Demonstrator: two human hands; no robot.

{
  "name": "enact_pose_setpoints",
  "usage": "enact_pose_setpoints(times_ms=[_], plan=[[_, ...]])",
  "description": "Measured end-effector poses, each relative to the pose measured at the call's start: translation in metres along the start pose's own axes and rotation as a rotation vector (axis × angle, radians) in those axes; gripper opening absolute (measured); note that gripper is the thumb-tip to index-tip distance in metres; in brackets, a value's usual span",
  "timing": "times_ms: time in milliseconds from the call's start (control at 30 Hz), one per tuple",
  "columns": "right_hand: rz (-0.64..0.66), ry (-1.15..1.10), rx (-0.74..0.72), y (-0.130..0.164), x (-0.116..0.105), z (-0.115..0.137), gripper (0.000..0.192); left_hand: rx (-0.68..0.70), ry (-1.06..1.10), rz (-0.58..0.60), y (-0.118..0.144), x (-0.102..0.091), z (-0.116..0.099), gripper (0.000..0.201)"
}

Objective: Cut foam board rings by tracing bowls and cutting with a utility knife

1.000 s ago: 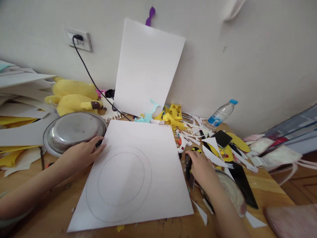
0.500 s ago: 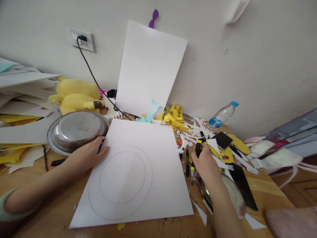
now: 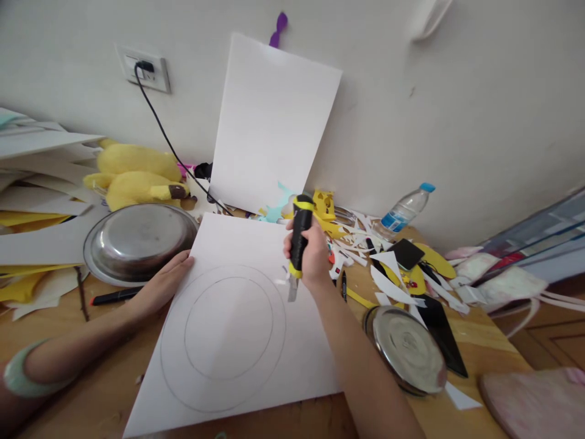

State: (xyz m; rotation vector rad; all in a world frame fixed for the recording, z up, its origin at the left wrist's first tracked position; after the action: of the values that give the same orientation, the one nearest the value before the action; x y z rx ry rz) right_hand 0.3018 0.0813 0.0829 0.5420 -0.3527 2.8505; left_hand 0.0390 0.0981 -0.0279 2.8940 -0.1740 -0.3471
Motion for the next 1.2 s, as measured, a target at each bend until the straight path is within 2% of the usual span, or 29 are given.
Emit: enact_pose_setpoints(times_ms=[100, 200, 333, 633, 1200], plan=[[0.068, -0.053, 0.064, -0.003, 0.013, -0.030, 0.012, -0.040, 0.060, 0.009, -0.001, 0.002, 0.005, 0.049], [0.078, -0.112, 0.068, -0.002, 0.013, -0.047, 0.011, -0.028, 0.081, 0.042, -0.002, 0.004, 0.005, 0.044], [0.081, -0.173, 0.038, 0.000, 0.011, -0.054, 0.012, -0.022, 0.094, 0.064, -0.003, 0.007, 0.004, 0.044], [0.061, -0.165, 0.114, 0.002, 0.008, -0.067, 0.014, -0.067, 0.103, 0.108, -0.002, 0.013, 0.006, 0.042], [0.092, -0.112, 0.159, 0.004, 0.010, -0.073, 0.013, -0.048, 0.062, 0.120, 0.003, 0.015, -0.001, 0.042]])
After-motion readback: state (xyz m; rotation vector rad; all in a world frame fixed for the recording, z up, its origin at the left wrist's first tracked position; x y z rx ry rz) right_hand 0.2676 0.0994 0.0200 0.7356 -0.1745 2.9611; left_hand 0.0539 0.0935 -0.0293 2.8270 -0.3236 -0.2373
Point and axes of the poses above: each hand's wrist, its own y-axis away from the middle knuckle, its own x-axis out of the palm, z = x × y, the point moved 10 cm from there along -y, towards the middle knuckle, and after that the axes turned 3 degrees about -y, right-handed, at the moved point
